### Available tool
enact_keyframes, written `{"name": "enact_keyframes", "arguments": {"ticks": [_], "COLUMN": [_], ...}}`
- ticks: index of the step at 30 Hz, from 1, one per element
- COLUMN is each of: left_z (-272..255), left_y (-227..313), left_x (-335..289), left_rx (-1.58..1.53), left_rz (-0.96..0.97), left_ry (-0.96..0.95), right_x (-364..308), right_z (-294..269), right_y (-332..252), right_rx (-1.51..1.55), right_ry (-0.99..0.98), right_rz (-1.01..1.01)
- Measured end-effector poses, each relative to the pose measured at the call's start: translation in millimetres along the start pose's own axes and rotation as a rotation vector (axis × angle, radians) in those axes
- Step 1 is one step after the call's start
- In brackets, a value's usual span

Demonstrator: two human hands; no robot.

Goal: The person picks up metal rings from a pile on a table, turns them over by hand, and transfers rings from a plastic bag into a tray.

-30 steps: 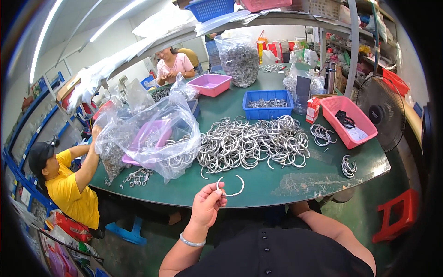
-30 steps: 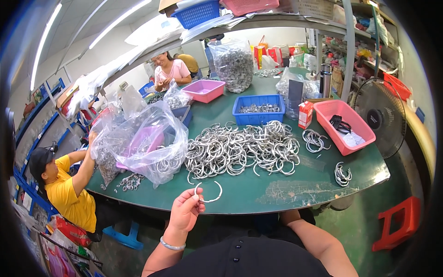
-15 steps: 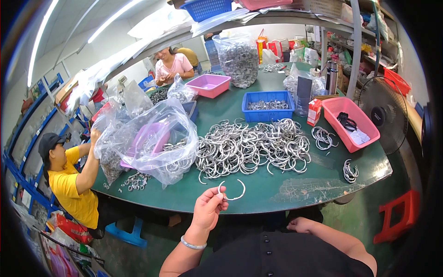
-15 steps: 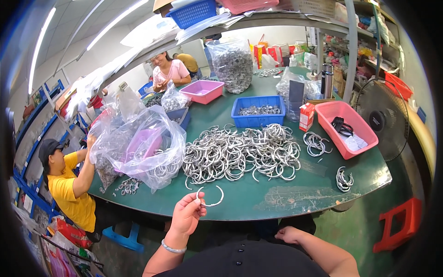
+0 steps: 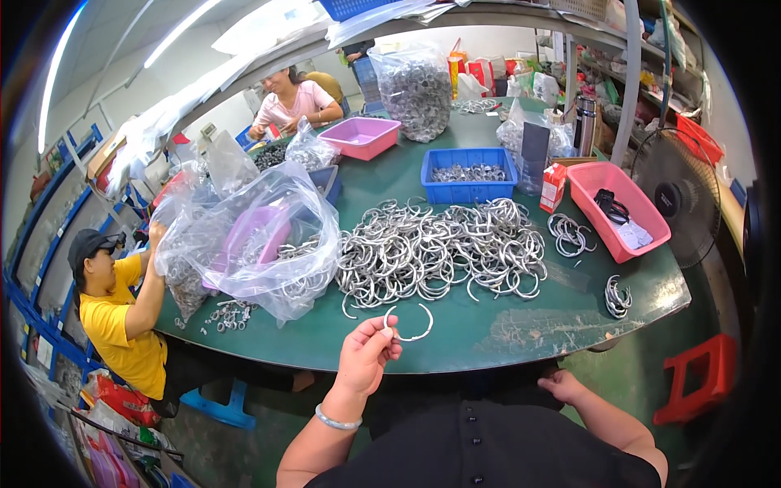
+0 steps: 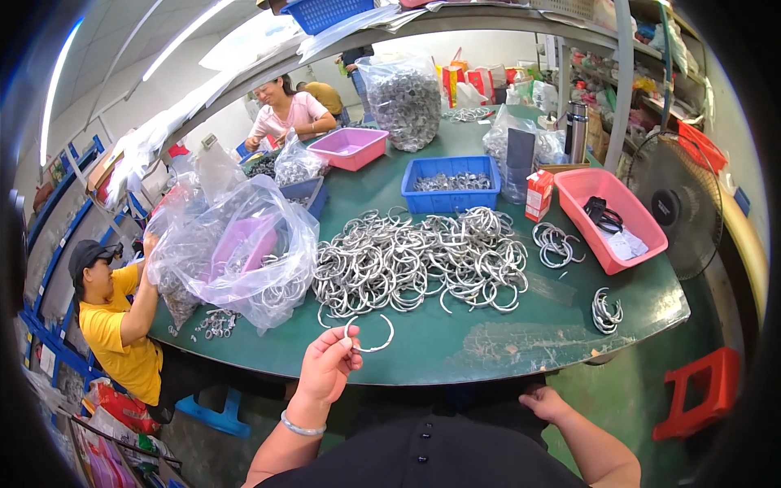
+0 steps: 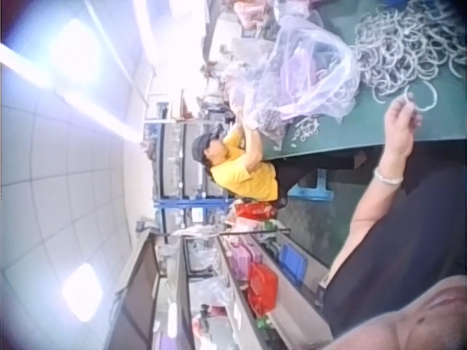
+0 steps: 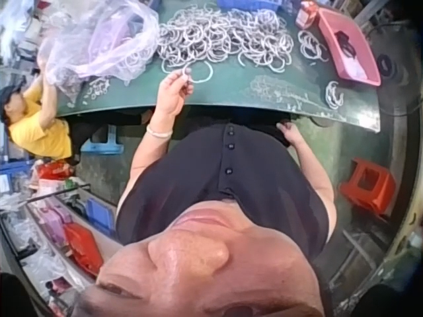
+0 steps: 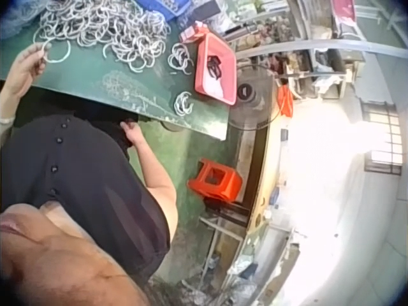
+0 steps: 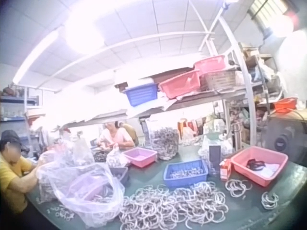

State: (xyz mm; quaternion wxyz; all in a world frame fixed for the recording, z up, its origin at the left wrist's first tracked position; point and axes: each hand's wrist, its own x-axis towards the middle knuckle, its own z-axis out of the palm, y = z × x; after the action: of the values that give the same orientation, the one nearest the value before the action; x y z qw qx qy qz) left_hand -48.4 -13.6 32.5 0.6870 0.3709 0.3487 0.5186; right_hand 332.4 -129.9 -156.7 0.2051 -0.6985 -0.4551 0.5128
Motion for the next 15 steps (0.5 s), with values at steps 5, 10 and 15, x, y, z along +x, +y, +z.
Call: {"name": "enact_keyframes", "arguments": {"ticks": [5,10,15], "left_z": [-1,0,2], "left_y": [2,3,2], "left_x": [1,5,4], "left_rx": [0.017,0.034,0.034], "left_rz": [-0.005,-0.010,-0.012], "left_ry": [0.025,0.007,0.008], "right_x": [-3,-1,-44], "right_z": [31,33,15], "right_y": [-24,-15,-25], "right_rx": [-0.601,-0.509,0.068], "right_ry": [0.408,0.355,-0.300], "right_rz": [-0.466,-0.284,0.150]}}
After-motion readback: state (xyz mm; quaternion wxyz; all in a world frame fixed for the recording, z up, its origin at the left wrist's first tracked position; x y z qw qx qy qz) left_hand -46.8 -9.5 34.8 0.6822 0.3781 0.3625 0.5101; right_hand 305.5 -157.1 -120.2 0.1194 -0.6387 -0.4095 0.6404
